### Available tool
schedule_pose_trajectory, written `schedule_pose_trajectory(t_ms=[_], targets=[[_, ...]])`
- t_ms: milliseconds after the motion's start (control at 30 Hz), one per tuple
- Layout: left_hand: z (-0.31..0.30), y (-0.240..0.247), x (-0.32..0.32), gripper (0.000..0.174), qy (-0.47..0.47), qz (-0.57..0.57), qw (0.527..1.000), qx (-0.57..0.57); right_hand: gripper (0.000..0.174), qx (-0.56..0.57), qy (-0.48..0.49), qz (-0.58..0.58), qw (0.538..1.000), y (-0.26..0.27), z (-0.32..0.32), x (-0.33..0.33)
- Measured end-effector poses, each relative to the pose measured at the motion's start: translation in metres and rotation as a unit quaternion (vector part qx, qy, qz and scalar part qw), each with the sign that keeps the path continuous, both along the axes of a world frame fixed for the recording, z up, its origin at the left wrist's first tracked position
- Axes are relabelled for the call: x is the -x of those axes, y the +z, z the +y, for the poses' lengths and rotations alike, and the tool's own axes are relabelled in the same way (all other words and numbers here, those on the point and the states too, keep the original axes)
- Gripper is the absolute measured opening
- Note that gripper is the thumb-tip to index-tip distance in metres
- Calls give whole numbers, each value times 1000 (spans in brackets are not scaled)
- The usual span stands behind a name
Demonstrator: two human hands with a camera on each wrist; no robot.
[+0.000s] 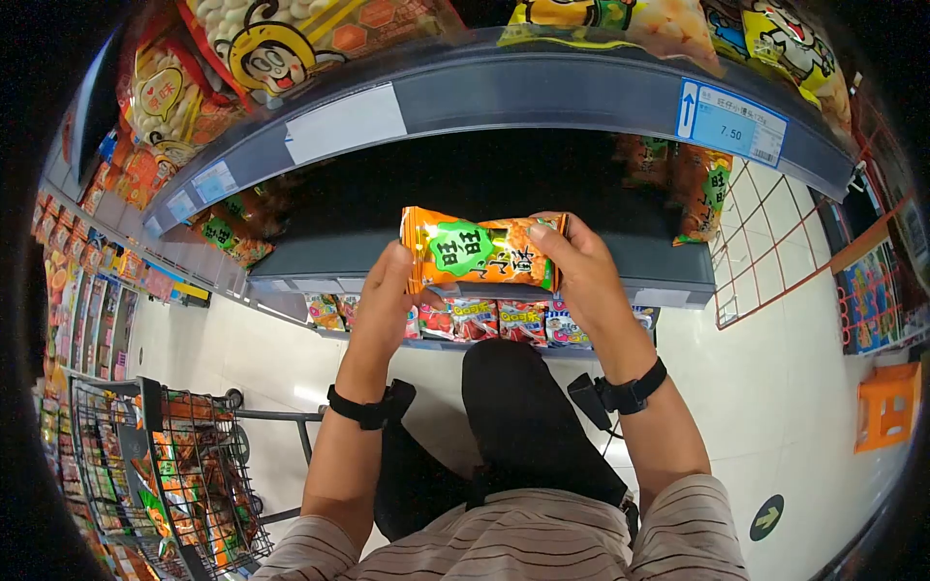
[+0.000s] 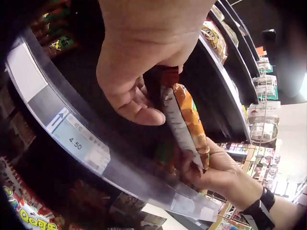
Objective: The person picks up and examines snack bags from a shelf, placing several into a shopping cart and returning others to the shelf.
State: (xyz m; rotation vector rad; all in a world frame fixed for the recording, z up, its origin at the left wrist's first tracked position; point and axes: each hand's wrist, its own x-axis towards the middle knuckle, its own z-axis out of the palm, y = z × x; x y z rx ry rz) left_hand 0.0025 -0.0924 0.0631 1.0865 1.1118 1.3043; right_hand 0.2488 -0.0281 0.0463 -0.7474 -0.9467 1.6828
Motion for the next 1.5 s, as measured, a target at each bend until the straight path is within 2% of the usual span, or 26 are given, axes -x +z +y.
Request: schedule_pose_trajectory(t_ms=[100,200,233,333,367,500,600,700,733,767,867,900,1067,1200,1300,1400,1500], targets=[[-4,-3,-10,53,-37,-61,997,-27,25,21,-30,41,998,-5,-7,1],[-6,-5,-21,53,-23,-109,994,-23,24,32,-49,77,995,-5,-14,3],[-4,-5,-25,51,-1,-101,995,13,24,33,-53,87,994,-5,-17,4],[12,-6,-30,49,-56,-56,996,30,25,21,6,50,999,-14,-23,0],[15,-4,-34,47,-19,-27,999,30,26,26,4,11,1000,-16,-22,-3],[33,10,-43,42,-22,-8,1000,-18,28,-17,46,-143,989,-8,-19,-24],[48,4,-52,34,-44,8,999,-13,34,-68,47,-117,990,-6,-17,-31],[56,2,-70,41,-75,46,996,-11,36,-74,59,-130,987,0,-15,-42],[59,3,-77,44,-86,56,995,-15,36,-78,49,-138,986,1,-12,-46],[63,0,-83,56,-83,78,993,-32,36,-82,37,-146,985,1,-10,-51],[82,-17,-93,64,-85,181,975,-96,37,-101,-23,-159,982,8,-3,-67],[82,-9,-95,68,-96,225,968,-64,38,-119,-47,-165,978,6,3,-74],[90,-18,-110,64,-71,302,936,-166,42,-185,-130,-232,946,-3,28,-107],[87,-25,-114,57,-52,331,922,-196,42,-213,-223,-343,887,-11,45,-126],[90,-24,-122,56,-50,357,910,-205,40,-197,-242,-364,878,-13,49,-130],[99,-18,-138,56,-86,400,880,-243,40,-175,-231,-409,865,-12,52,-130],[108,-21,-157,58,-141,442,843,-273,39,-180,-254,-377,872,-21,56,-127]])
